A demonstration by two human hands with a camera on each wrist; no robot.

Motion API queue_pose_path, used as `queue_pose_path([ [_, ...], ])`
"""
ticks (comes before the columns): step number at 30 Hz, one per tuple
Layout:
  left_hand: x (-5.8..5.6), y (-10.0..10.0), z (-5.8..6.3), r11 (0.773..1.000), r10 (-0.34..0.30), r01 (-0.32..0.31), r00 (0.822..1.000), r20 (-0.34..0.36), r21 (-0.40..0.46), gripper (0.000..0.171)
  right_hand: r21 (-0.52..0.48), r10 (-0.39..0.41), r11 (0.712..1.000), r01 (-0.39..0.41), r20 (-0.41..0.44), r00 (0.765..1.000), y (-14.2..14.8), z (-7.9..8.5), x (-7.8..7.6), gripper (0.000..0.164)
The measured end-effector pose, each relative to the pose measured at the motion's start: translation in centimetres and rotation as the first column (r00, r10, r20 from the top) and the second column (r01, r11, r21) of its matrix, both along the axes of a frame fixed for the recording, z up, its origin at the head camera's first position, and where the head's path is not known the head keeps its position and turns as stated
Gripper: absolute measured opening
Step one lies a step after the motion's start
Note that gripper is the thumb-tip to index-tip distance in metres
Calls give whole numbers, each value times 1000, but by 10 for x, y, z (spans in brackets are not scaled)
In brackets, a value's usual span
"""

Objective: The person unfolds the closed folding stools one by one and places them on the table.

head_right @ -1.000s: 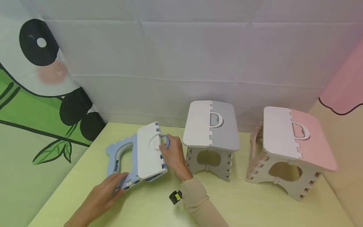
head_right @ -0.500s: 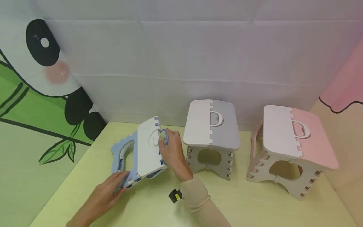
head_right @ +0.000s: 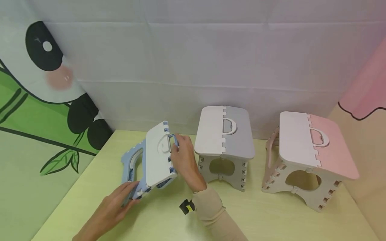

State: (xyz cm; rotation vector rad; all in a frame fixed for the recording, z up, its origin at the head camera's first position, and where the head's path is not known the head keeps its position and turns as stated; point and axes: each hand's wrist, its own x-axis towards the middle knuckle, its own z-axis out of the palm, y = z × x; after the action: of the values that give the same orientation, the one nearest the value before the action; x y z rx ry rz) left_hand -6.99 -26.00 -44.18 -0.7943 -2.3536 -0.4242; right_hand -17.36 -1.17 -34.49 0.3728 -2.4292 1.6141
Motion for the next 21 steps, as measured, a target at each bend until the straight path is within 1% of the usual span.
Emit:
queue_pose_path([
  [3, 0, 1, 0, 1000, -4, 4, 1000, -3, 14, 61, -11, -3, 1000, 3, 21, 1000, 1, 4, 1, 42],
  [8, 1, 4, 1, 999, -15, 15, 1000, 6, 36, 60, -27, -6, 1000, 7, 15, 1000, 2, 10, 2, 41],
  [15, 0, 5, 0, 996, -43, 40, 998, 36, 82, 58, -45, 7, 999, -7, -14, 1000, 4, 16, 3, 41],
  [21, -2, 9, -2, 990, -68, 65, 997, 21, 124, 57, -69, 5, 998, -9, -55, 998, 3, 18, 3, 39],
])
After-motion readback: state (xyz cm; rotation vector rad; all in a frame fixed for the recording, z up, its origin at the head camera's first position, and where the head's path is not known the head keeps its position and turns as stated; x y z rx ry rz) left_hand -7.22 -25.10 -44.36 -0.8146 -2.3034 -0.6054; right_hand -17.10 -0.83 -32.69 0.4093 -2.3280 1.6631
